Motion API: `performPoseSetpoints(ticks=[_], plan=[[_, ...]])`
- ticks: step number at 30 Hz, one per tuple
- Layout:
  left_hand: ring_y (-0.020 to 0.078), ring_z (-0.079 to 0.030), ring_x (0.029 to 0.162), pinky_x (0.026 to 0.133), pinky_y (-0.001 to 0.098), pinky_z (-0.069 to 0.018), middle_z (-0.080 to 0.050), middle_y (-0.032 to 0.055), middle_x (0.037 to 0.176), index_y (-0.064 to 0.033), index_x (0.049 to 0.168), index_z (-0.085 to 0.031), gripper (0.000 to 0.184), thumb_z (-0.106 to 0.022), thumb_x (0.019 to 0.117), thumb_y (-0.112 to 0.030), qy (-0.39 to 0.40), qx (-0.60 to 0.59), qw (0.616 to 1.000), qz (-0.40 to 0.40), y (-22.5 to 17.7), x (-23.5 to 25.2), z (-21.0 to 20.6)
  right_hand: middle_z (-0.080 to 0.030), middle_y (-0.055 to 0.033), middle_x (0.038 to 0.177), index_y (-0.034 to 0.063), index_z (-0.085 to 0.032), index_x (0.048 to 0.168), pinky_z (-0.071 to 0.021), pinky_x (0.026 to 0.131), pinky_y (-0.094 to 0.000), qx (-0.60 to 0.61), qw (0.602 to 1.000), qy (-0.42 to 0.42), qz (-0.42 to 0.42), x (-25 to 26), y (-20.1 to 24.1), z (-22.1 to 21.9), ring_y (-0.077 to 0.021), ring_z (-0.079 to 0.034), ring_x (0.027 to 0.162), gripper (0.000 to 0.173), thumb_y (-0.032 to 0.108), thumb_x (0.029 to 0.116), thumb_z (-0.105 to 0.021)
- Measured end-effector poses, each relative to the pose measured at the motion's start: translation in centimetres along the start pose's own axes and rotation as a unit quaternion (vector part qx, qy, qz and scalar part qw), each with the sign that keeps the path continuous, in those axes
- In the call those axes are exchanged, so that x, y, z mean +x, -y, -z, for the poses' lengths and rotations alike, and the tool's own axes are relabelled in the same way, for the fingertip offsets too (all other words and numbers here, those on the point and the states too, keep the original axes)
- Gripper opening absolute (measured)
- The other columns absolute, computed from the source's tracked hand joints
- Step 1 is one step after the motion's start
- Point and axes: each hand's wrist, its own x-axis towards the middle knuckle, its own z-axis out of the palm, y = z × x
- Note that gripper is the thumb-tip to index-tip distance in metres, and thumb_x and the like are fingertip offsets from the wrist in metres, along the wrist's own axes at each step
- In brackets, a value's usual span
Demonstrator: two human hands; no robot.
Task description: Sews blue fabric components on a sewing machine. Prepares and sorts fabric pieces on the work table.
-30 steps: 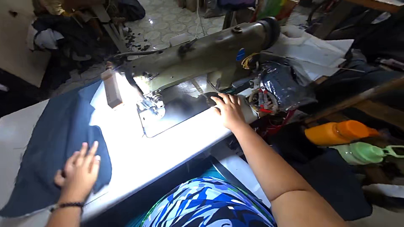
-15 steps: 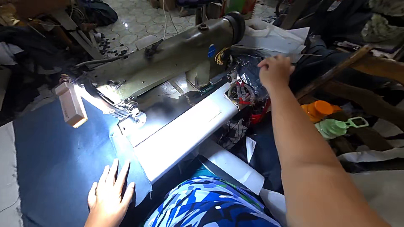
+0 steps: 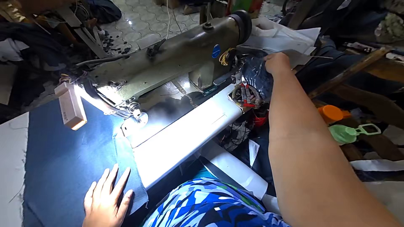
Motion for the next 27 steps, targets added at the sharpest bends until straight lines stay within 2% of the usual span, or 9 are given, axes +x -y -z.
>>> performPoseSetpoints(ticks=[2, 6, 10, 14, 18, 22, 23, 25, 27], plan=[[0.0472, -0.038, 0.146, 0.117, 0.0659, -0.0204, -0.047, 0.023, 0.156, -0.0209, 0.149, -0.057, 0.064, -0.026, 0.1047, -0.056, -0.016, 0.005, 1.0, -0.005, -0.1, 0.0, -0.2, -0.061, -0.0281, 0.137, 0.006, -0.068, 0.132, -0.0391, 0.105, -0.0707, 0.035, 0.999, -0.007, -0.006, 0.1, -0.3, -0.3, -0.0482, -0.055, 0.131, 0.036, 0.009, 0.1015, -0.049], [0.0455, -0.043, 0.144, 0.117, 0.0624, -0.025, -0.051, 0.0224, 0.153, -0.0201, 0.146, -0.06, 0.062, -0.028, 0.1048, -0.054, -0.041, 0.015, 0.999, -0.014, 0.0, -0.2, -0.6, -0.064, -0.0286, 0.13, 0.0023, -0.069, 0.128, -0.0435, 0.102, -0.0692, 0.035, 0.999, -0.024, 0.026, 0.9, -1.4, -0.9, -0.0476, -0.062, 0.119, 0.033, 0.02, 0.1022, -0.059], [0.044, -0.044, 0.143, 0.116, 0.0617, -0.026, -0.052, 0.0216, 0.152, -0.0209, 0.145, -0.061, 0.062, -0.028, 0.1045, -0.055, -0.051, 0.016, 0.998, -0.014, 0.0, -0.1, -0.7, -0.067, -0.0288, 0.126, 0.0038, -0.074, 0.118, -0.0422, 0.1, -0.0716, 0.005, 0.999, -0.048, 0.004, 0.4, -1.1, -0.7, -0.0492, -0.062, 0.119, 0.027, 0.016, 0.0991, -0.06], [0.0425, -0.044, 0.144, 0.117, 0.0606, -0.0263, -0.052, 0.0201, 0.152, -0.0217, 0.144, -0.061, 0.062, -0.028, 0.1044, -0.056, -0.058, 0.01, 0.998, -0.01, -0.1, -0.1, -0.8, -0.068, -0.0291, 0.121, 0.0031, -0.074, 0.116, -0.0445, 0.096, -0.0708, 0.016, 0.999, -0.046, -0.015, -0.2, -0.7, -0.1, -0.0484, -0.064, 0.114, 0.026, 0.017, 0.0982, -0.061], [0.0415, -0.045, 0.144, 0.117, 0.0598, -0.0264, -0.053, 0.0191, 0.152, -0.0226, 0.145, -0.061, 0.062, -0.028, 0.104, -0.056, -0.065, 0.015, 0.998, -0.009, -0.1, -0.1, -1.0, -0.069, -0.0292, 0.114, -0.0023, -0.07, 0.118, -0.0491, 0.093, -0.0659, 0.061, 0.997, -0.03, -0.025, -0.2, -1.4, -0.1, -0.0448, -0.068, 0.103, 0.029, 0.017, 0.0973, -0.065], [0.0406, -0.045, 0.144, 0.117, 0.06, -0.0263, -0.053, 0.0178, 0.152, -0.0235, 0.145, -0.061, 0.062, -0.028, 0.1034, -0.056, -0.069, 0.016, 0.997, -0.01, -0.1, -0.1, -1.1, -0.069, -0.0263, 0.11, -0.0009, -0.066, 0.122, -0.0543, 0.085, -0.0574, 0.104, 0.994, -0.033, -0.024, -0.1, -1.9, -0.5, -0.0374, -0.07, 0.089, 0.028, 0.015, 0.1006, -0.058], [0.0405, -0.045, 0.144, 0.116, 0.0599, -0.0265, -0.053, 0.0177, 0.152, -0.0234, 0.144, -0.061, 0.062, -0.028, 0.1033, -0.056, -0.07, 0.015, 0.997, -0.01, -0.1, -0.1, -1.1, -0.068, -0.0264, 0.11, -0.0006, -0.066, 0.121, -0.0539, 0.084, -0.0585, 0.108, 0.993, -0.046, -0.02, -0.1, -1.8, -0.6, -0.0383, -0.069, 0.09, 0.027, 0.014, 0.1, -0.057], [0.0404, -0.045, 0.144, 0.116, 0.0598, -0.0266, -0.053, 0.0176, 0.152, -0.0231, 0.144, -0.062, 0.062, -0.028, 0.1034, -0.056, -0.074, 0.014, 0.997, -0.008, -0.2, 0.0, -1.1, -0.066, -0.0305, 0.12, -0.0019, -0.067, 0.119, -0.0454, 0.095, -0.0685, 0.105, 0.992, -0.07, -0.004, -0.7, -1.4, -0.4, -0.0471, -0.063, 0.112, 0.026, 0.012, 0.0993, -0.059], [0.0402, -0.046, 0.143, 0.116, 0.06, -0.027, -0.054, 0.017, 0.151, -0.024, 0.143, -0.062, 0.062, -0.028, 0.1034, -0.056, -0.078, 0.016, 0.997, -0.009, -0.2, 0.0, -1.1, -0.063, -0.0322, 0.124, -0.0038, -0.066, 0.119, -0.0415, 0.1, -0.07, 0.091, 0.992, -0.085, 0.026, -1.5, -0.9, 0.0, -0.0496, -0.058, 0.121, 0.025, 0.012, 0.1002, -0.059]])
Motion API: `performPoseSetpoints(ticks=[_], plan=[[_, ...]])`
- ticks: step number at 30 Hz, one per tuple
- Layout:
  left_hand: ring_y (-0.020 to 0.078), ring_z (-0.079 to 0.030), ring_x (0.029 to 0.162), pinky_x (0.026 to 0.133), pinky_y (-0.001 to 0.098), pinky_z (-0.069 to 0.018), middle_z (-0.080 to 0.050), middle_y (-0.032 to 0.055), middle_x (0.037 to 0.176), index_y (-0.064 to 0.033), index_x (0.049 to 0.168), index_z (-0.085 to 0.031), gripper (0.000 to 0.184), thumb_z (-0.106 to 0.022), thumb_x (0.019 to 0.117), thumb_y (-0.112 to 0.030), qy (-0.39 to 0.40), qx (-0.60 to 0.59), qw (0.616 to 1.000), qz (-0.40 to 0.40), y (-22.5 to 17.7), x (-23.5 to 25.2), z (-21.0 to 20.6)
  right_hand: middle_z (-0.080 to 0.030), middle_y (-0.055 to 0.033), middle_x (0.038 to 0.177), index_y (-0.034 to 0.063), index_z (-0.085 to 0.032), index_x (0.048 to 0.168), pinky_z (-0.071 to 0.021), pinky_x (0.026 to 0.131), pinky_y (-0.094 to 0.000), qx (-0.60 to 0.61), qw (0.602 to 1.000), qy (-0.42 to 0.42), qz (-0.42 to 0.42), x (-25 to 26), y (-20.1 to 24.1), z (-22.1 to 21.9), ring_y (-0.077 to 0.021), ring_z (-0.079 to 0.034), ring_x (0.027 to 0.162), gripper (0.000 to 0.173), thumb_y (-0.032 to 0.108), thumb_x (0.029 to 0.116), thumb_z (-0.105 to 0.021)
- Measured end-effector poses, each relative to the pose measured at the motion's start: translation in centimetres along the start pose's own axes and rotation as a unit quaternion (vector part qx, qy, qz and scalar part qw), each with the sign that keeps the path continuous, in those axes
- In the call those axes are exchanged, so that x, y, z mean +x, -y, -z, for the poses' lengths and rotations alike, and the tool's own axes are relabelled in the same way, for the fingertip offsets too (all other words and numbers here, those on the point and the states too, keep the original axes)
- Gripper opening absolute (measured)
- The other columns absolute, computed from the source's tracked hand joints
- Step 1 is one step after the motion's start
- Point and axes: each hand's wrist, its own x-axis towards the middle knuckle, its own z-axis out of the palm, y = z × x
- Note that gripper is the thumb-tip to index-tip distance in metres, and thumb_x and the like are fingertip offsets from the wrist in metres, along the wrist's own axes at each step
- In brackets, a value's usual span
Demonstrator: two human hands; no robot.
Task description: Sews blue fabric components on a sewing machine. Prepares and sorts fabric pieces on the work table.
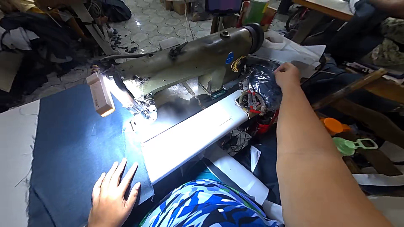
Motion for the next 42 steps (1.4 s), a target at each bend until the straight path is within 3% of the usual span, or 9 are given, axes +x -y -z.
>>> performPoseSetpoints(ticks=[9, 13, 16, 20, 23, 26, 28, 35, 42], plan=[[0.0385, -0.048, 0.143, 0.116, 0.062, -0.028, -0.055, 0.0138, 0.152, -0.0268, 0.142, -0.063, 0.061, -0.028, 0.103, -0.057, -0.007, -0.01, 1.0, 0.008, -0.2, -0.1, -0.1, -0.057, -0.0339, 0.126, -0.0157, -0.047, 0.129, -0.0482, 0.102, -0.0447, 0.098, 0.959, -0.165, 0.209, -6.7, 4.2, 1.3, -0.0382, -0.06, 0.118, 0.038, 0.016, 0.11, -0.037], [0.0363, -0.046, 0.144, 0.116, 0.0607, -0.027, -0.054, 0.0121, 0.152, -0.0286, 0.143, -0.062, 0.059, -0.023, 0.1053, -0.051, -0.015, -0.01, 1.0, 0.01, -0.1, -0.1, -0.3, -0.063, -0.031, 0.108, -0.0158, -0.05, 0.12, -0.0567, 0.086, -0.0527, 0.074, 0.935, -0.033, 0.345, -15.4, 8.2, -2.1, -0.0393, -0.068, 0.097, 0.027, 0.007, 0.1071, -0.042], [0.0362, -0.046, 0.145, 0.116, 0.0617, -0.0281, -0.054, 0.0115, 0.153, -0.0277, 0.143, -0.063, 0.058, -0.025, 0.1043, -0.05, -0.012, -0.016, 1.0, 0.012, -0.2, -0.1, -0.2, -0.07, -0.0238, 0.111, -0.0058, -0.066, 0.108, -0.0537, 0.099, -0.0545, 0.03, 0.879, 0.073, 0.471, -19.0, 8.2, -9.1, -0.0396, -0.068, 0.112, 0.017, 0.004, 0.1009, -0.054], [0.0371, -0.042, 0.147, 0.117, 0.0629, -0.0291, -0.048, 0.0121, 0.158, -0.0254, 0.147, -0.059, 0.057, -0.03, 0.1041, -0.048, 0.025, -0.042, 0.998, 0.031, -1.1, -0.1, 0.4, -0.059, -0.0295, 0.134, -0.0064, -0.064, 0.121, -0.0446, 0.11, -0.058, -0.048, 0.934, 0.132, 0.328, -18.7, 8.1, -12.1, -0.0462, -0.056, 0.129, 0.025, 0.008, 0.1037, -0.053], [0.0356, -0.04, 0.149, 0.118, 0.0585, -0.0327, -0.046, 0.015, 0.158, -0.0219, 0.146, -0.06, 0.054, -0.041, 0.1009, -0.043, 0.049, -0.102, 0.991, 0.065, -1.8, 0.0, 1.4, -0.062, -0.0335, 0.126, -0.0108, -0.062, 0.114, -0.0411, 0.111, -0.0625, 0.037, 0.935, 0.051, 0.348, -20.3, 8.3, -11.8, -0.05, -0.056, 0.128, 0.022, 0.005, 0.1026, -0.051], [0.0328, -0.051, 0.14, 0.114, 0.0533, -0.0412, -0.059, 0.0149, 0.146, -0.0178, 0.129, -0.072, 0.045, -0.054, 0.0962, -0.043, 0.024, -0.151, 0.984, 0.092, -2.0, 0.7, 1.9, -0.066, -0.0182, 0.086, -0.0047, -0.059, 0.116, -0.0589, 0.068, -0.0469, 0.144, 0.906, 0.161, 0.364, -26.8, 10.1, -10.2, -0.0288, -0.068, 0.075, 0.021, 0.011, 0.1055, -0.05], [0.027, -0.061, 0.124, 0.105, 0.0447, -0.049, -0.068, 0.0111, 0.127, -0.0157, 0.115, -0.078, 0.039, -0.06, 0.0951, -0.044, -0.007, -0.183, 0.978, 0.098, -1.7, 1.5, 2.2, -0.066, -0.0094, 0.08, -0.0017, -0.061, 0.116, -0.0579, 0.059, -0.0327, 0.203, 0.854, 0.351, 0.325, -31.1, 11.9, -9.7, -0.0139, -0.064, 0.061, 0.025, 0.017, 0.1069, -0.047], [0.0052, -0.062, 0.109, 0.1, 0.0267, -0.0491, -0.07, 0.0075, 0.106, 0.0003, 0.096, -0.074, 0.062, -0.05, 0.1013, -0.056, -0.085, -0.442, 0.887, 0.103, -0.5, 2.7, 0.2, -0.071, -0.0178, 0.107, -0.005, -0.063, 0.127, -0.053, 0.091, -0.0358, 0.194, 0.734, 0.527, 0.382, -36.6, 16.7, -10.9, -0.0202, -0.068, 0.098, 0.034, 0.018, 0.1083, -0.044], [0.0027, -0.068, 0.086, 0.082, 0.0223, -0.058, -0.072, 0.0002, 0.091, -0.0032, 0.084, -0.073, 0.011, -0.066, 0.0919, -0.004, -0.178, -0.505, 0.816, 0.219, -0.7, 2.7, 0.7, -0.064, -0.0044, 0.087, 0.001, -0.059, 0.125, -0.0512, 0.069, -0.0263, 0.179, 0.685, 0.632, 0.314, -36.7, 16.5, -12.5, -0.0069, -0.059, 0.072, 0.034, 0.026, 0.1017, -0.06]])
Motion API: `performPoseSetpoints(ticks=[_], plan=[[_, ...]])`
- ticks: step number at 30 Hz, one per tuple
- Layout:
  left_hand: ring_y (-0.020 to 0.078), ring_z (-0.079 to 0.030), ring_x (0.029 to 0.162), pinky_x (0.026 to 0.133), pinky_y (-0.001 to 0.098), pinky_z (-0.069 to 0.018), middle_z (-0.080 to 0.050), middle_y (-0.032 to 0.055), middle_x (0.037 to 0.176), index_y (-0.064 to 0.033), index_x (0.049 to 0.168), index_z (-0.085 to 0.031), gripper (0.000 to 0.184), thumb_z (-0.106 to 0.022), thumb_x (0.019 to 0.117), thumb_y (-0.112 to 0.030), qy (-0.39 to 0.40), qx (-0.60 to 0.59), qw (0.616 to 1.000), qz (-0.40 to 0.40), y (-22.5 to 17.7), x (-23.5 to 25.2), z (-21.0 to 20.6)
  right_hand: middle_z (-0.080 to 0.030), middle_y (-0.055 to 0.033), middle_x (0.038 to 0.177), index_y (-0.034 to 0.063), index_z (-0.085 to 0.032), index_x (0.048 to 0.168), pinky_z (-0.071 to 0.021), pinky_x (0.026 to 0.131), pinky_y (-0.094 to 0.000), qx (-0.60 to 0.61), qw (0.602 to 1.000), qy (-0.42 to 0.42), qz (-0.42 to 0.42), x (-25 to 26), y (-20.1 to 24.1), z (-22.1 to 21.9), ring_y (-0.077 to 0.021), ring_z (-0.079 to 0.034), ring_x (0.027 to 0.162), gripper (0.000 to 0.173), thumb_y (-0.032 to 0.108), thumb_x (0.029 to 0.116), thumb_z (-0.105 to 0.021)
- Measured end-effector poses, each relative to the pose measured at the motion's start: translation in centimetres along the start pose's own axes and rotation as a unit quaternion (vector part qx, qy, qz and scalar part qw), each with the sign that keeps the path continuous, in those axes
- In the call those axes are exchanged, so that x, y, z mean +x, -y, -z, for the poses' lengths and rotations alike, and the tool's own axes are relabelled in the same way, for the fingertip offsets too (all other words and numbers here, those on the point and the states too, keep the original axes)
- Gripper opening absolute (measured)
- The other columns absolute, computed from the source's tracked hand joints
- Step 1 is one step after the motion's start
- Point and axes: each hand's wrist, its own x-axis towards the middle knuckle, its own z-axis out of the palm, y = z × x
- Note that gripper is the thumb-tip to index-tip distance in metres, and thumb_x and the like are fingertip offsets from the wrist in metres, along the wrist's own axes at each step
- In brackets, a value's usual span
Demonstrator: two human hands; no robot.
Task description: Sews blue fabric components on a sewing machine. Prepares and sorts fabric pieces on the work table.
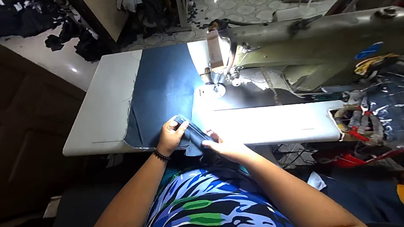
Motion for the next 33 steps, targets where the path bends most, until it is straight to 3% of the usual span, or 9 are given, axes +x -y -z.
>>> performPoseSetpoints(ticks=[1, 3, 6, 10, 13, 17, 25, 33], plan=[[0.004, -0.068, 0.086, 0.082, 0.0237, -0.0586, -0.072, 0.0001, 0.092, -0.0032, 0.087, -0.073, 0.008, -0.066, 0.0911, -0.001, -0.019, -0.034, 0.999, 0.014, 0.0, 0.0, 0.1, -0.065, -0.0028, 0.089, 0.0013, -0.059, 0.126, -0.0533, 0.065, -0.0225, 0.039, 0.998, 0.018, -0.049, -0.3, 0.2, 0.4, -0.0039, -0.06, 0.068, 0.035, 0.024, 0.1, -0.064], [0.0044, -0.069, 0.082, 0.08, 0.0243, -0.0589, -0.072, -0.0031, 0.088, -0.0063, 0.095, -0.071, 0.012, -0.069, 0.0874, 0.002, -0.033, -0.085, 0.995, 0.029, -0.2, 0.1, 0.2, -0.067, 0.0015, 0.087, 0.0019, -0.065, 0.116, -0.056, 0.064, -0.0188, 0.109, 0.988, -0.01, -0.11, -1.2, 0.4, 1.1, -0.001, -0.063, 0.065, 0.026, 0.018, 0.0963, -0.07], [0.0049, -0.069, 0.078, 0.076, 0.0236, -0.0589, -0.072, -0.0042, 0.084, -0.01, 0.095, -0.07, 0.016, -0.07, 0.0863, 0.004, -0.024, -0.128, 0.991, 0.028, -0.1, -0.2, 0.3, -0.071, 0.0028, 0.076, 0.0052, -0.067, 0.093, -0.0609, 0.066, -0.0224, 0.238, 0.96, -0.141, -0.04, -2.7, -1.2, 1.5, -0.0062, -0.069, 0.064, 0.008, 0.005, 0.0878, -0.072], [0.0063, -0.067, 0.08, 0.077, 0.025, -0.0588, -0.07, -0.0044, 0.087, -0.0116, 0.091, -0.071, 0.016, -0.06, 0.0967, -0.002, 0.002, -0.12, 0.993, -0.004, 0.4, -0.2, 0.5, -0.073, -0.0051, 0.076, 0.0031, -0.066, 0.096, -0.0622, 0.068, -0.026, 0.406, 0.882, -0.239, 0.022, -3.3, -2.3, 2.0, -0.0114, -0.071, 0.065, 0.013, -0.008, 0.0888, -0.063], [0.003, -0.065, 0.074, 0.072, 0.0211, -0.0571, -0.068, -0.0052, 0.082, -0.0094, 0.086, -0.069, 0.009, -0.068, 0.0919, -0.003, 0.015, -0.045, 0.999, -0.018, 0.2, -0.4, 0.2, -0.075, -0.0113, 0.075, 0.0018, -0.062, 0.104, -0.0637, 0.07, -0.0289, 0.494, 0.824, -0.277, 0.028, -3.1, -1.7, 2.1, -0.0166, -0.074, 0.064, 0.019, -0.012, 0.0931, -0.055], [0.0, -0.062, 0.073, 0.07, 0.0173, -0.0548, -0.067, -0.0046, 0.081, -0.0074, 0.081, -0.07, 0.009, -0.076, 0.0872, -0.01, 0.043, 0.027, 0.998, -0.048, 0.4, -0.6, -0.1, -0.075, -0.0124, 0.082, 0.0033, -0.058, 0.106, -0.0656, 0.073, -0.035, 0.53, 0.775, -0.34, 0.049, -2.4, -0.5, 2.4, -0.0216, -0.076, 0.07, 0.02, -0.014, 0.0974, -0.051], [-0.0026, -0.062, 0.074, 0.07, 0.0143, -0.0531, -0.067, -0.002, 0.081, -0.0039, 0.082, -0.07, 0.011, -0.071, 0.0887, -0.013, 0.062, 0.103, 0.99, -0.078, 0.5, -0.6, -0.5, -0.072, -0.0096, 0.092, 0.0066, -0.053, 0.116, -0.0648, 0.08, -0.0384, 0.468, 0.81, -0.342, 0.094, -1.9, -0.7, 2.4, -0.0219, -0.076, 0.081, 0.016, -0.001, 0.1043, -0.046], [-0.004, -0.06, 0.074, 0.069, 0.012, -0.0509, -0.066, -0.0012, 0.081, -0.0031, 0.081, -0.069, 0.013, -0.067, 0.0891, -0.013, 0.068, 0.13, 0.985, -0.091, 0.4, -0.6, -0.7, -0.073, -0.009, 0.091, 0.0037, -0.058, 0.106, -0.0657, 0.079, -0.0388, 0.436, 0.816, -0.363, 0.105, -1.7, -0.3, 2.3, -0.0217, -0.076, 0.08, 0.015, -0.007, 0.0971, -0.057]])
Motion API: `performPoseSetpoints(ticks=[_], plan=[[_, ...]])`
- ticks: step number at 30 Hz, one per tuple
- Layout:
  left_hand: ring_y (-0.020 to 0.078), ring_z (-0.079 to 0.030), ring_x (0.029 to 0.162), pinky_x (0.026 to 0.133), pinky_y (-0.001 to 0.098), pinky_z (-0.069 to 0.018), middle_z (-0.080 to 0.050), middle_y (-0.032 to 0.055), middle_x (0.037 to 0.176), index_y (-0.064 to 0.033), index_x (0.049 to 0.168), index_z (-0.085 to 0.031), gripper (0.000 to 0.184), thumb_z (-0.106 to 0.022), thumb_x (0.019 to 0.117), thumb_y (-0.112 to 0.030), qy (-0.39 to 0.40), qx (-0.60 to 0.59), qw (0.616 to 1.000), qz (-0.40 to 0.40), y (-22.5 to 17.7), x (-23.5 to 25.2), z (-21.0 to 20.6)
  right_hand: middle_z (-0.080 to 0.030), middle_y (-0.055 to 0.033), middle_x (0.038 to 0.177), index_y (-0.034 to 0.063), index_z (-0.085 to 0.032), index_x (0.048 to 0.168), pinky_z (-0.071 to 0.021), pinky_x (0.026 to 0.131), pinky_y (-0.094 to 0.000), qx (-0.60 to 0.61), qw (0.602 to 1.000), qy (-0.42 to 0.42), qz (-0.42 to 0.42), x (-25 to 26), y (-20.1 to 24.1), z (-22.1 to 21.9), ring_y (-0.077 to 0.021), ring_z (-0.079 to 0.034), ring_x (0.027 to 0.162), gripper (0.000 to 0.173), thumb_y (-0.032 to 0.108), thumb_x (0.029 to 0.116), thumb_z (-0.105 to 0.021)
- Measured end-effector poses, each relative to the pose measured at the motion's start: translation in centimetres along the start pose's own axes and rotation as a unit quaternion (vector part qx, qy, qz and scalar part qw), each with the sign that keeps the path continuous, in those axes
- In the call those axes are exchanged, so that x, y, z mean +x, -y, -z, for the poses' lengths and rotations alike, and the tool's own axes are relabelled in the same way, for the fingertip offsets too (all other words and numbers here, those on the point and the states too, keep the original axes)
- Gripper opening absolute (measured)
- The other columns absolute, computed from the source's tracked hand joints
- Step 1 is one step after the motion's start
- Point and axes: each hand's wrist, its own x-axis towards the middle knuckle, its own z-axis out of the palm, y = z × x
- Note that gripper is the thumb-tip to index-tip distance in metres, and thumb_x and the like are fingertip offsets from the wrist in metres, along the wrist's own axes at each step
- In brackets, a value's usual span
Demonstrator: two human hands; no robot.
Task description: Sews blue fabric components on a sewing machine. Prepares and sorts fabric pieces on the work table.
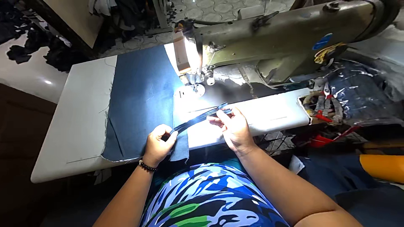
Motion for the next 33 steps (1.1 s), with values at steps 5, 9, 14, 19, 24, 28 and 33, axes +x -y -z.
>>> performPoseSetpoints(ticks=[5, 9, 14, 19, 24, 28, 33], plan=[[-0.0044, -0.06, 0.073, 0.068, 0.0111, -0.0505, -0.066, -0.0007, 0.081, -0.0025, 0.08, -0.069, 0.012, -0.067, 0.0885, -0.011, -0.008, 0.012, 1.0, -0.007, 0.1, 0.0, -0.2, -0.073, -0.0089, 0.093, 0.0037, -0.06, 0.106, -0.0656, 0.081, -0.0373, -0.018, 0.999, 0.03, 0.025, -0.4, -0.2, 0.0, -0.0213, -0.077, 0.083, 0.017, -0.009, 0.0948, -0.061], [-0.0035, -0.06, 0.075, 0.071, 0.0119, -0.0503, -0.066, 0.0006, 0.082, -0.0025, 0.081, -0.069, 0.015, -0.067, 0.09, -0.015, -0.003, 0.031, 0.999, 0.002, -0.1, 0.0, -0.2, -0.077, -0.0011, 0.092, 0.0098, -0.069, 0.102, -0.0648, 0.082, -0.0323, -0.117, 0.975, 0.111, 0.155, -1.5, -0.5, 0.8, -0.0134, -0.076, 0.084, 0.018, -0.004, 0.0893, -0.071], [0.0061, -0.065, 0.082, 0.076, 0.0233, -0.0574, -0.064, 0.0082, 0.105, 0.0013, 0.114, -0.065, 0.026, -0.049, 0.1032, -0.016, 0.114, 0.018, 0.991, 0.069, -1.5, 2.5, 1.8, -0.074, 0.0065, 0.098, 0.0131, -0.07, 0.104, -0.0613, 0.086, -0.0243, -0.23, 0.899, 0.179, 0.328, -1.3, 2.4, 0.7, -0.0028, -0.071, 0.093, 0.01, 0.009, 0.0946, -0.071], [0.0333, -0.053, 0.133, 0.109, 0.0555, -0.0429, -0.055, 0.0168, 0.144, -0.0027, 0.134, -0.059, 0.037, -0.052, 0.0996, -0.013, 0.152, 0.233, 0.96, -0.031, 1.6, 6.0, 3.6, -0.071, -0.0051, 0.104, 0.0024, -0.071, 0.099, -0.0593, 0.088, -0.0225, -0.307, 0.823, 0.179, 0.444, 0.1, 3.1, -0.5, -0.0071, -0.068, 0.102, 0.01, 0.003, 0.0896, -0.072], [0.0295, -0.034, 0.15, 0.109, 0.0658, -0.0266, -0.044, 0.0018, 0.16, -0.0189, 0.141, -0.058, 0.043, -0.048, 0.1033, -0.038, 0.176, 0.327, 0.926, 0.07, -0.2, 4.8, -0.1, -0.076, -0.0132, 0.108, 0.0013, -0.078, 0.102, -0.0575, 0.094, -0.0286, -0.424, 0.771, 0.26, 0.398, -0.1, -5.1, 0.8, -0.0177, -0.072, 0.103, 0.017, 0.006, 0.0963, -0.063], [0.0281, -0.031, 0.151, 0.105, 0.063, -0.0301, -0.035, -0.0018, 0.166, -0.018, 0.14, -0.059, 0.041, -0.047, 0.1041, -0.034, 0.2, 0.315, 0.924, 0.082, -1.4, 4.6, -0.9, -0.076, -0.0121, 0.107, 0.0036, -0.077, 0.101, -0.0572, 0.092, -0.0297, -0.46, 0.734, 0.284, 0.411, -0.4, -6.4, 1.2, -0.0193, -0.072, 0.102, 0.018, 0.008, 0.0989, -0.06], [0.033, -0.051, 0.127, 0.09, 0.0616, -0.038, -0.062, 0.0037, 0.135, -0.016, 0.126, -0.064, 0.031, -0.047, 0.1058, -0.031, 0.246, 0.344, 0.903, 0.069, -2.7, 7.7, 0.3, -0.076, -0.0119, 0.107, 0.0044, -0.078, 0.101, -0.057, 0.093, -0.0314, -0.474, 0.718, 0.292, 0.418, 0.0, -6.8, 1.4, -0.0202, -0.073, 0.103, 0.019, 0.007, 0.0979, -0.059]])
